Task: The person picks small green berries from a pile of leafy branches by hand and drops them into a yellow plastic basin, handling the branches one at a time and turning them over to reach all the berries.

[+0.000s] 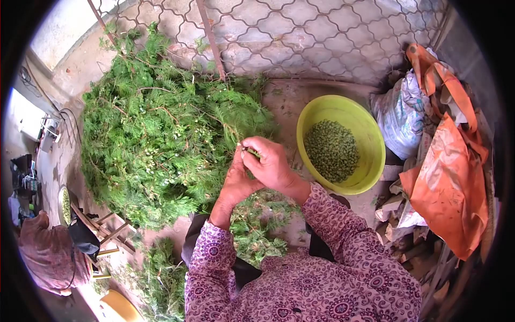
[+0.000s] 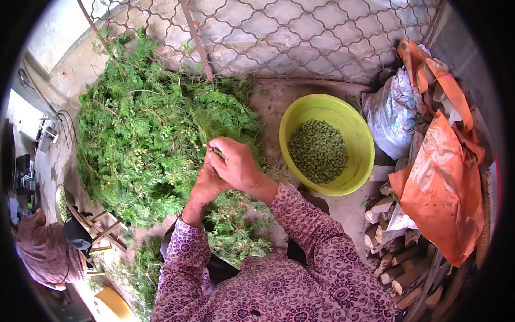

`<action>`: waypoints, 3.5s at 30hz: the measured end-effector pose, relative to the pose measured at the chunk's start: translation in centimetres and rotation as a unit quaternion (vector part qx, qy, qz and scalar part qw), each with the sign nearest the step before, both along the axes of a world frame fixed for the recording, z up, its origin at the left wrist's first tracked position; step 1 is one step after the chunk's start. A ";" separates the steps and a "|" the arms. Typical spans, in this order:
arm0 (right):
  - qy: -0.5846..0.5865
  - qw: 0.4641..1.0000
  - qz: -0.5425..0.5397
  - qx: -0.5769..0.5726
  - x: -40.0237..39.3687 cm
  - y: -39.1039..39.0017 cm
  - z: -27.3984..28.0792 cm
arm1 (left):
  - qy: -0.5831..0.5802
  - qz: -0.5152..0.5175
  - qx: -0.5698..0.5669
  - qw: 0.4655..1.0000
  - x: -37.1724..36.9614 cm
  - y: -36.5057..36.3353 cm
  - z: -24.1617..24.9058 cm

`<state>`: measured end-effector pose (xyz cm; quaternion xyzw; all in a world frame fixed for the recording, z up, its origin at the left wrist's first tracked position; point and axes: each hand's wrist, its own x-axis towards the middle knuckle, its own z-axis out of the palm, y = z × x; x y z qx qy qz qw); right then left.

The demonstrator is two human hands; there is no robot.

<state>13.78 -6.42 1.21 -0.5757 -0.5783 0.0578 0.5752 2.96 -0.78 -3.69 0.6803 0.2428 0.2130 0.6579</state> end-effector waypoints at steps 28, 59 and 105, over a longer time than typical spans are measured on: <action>0.309 0.922 0.161 -0.170 2.6 -2.8 2.2 | -0.208 0.217 -0.317 0.899 -1.7 1.3 3.4; 0.541 0.702 0.425 -0.183 2.8 -3.0 2.3 | -0.254 0.361 -0.283 0.852 -2.0 2.2 4.0; 0.488 0.805 0.210 -0.264 0.1 -3.0 -0.3 | -0.268 0.291 -0.392 0.830 -2.6 2.9 2.4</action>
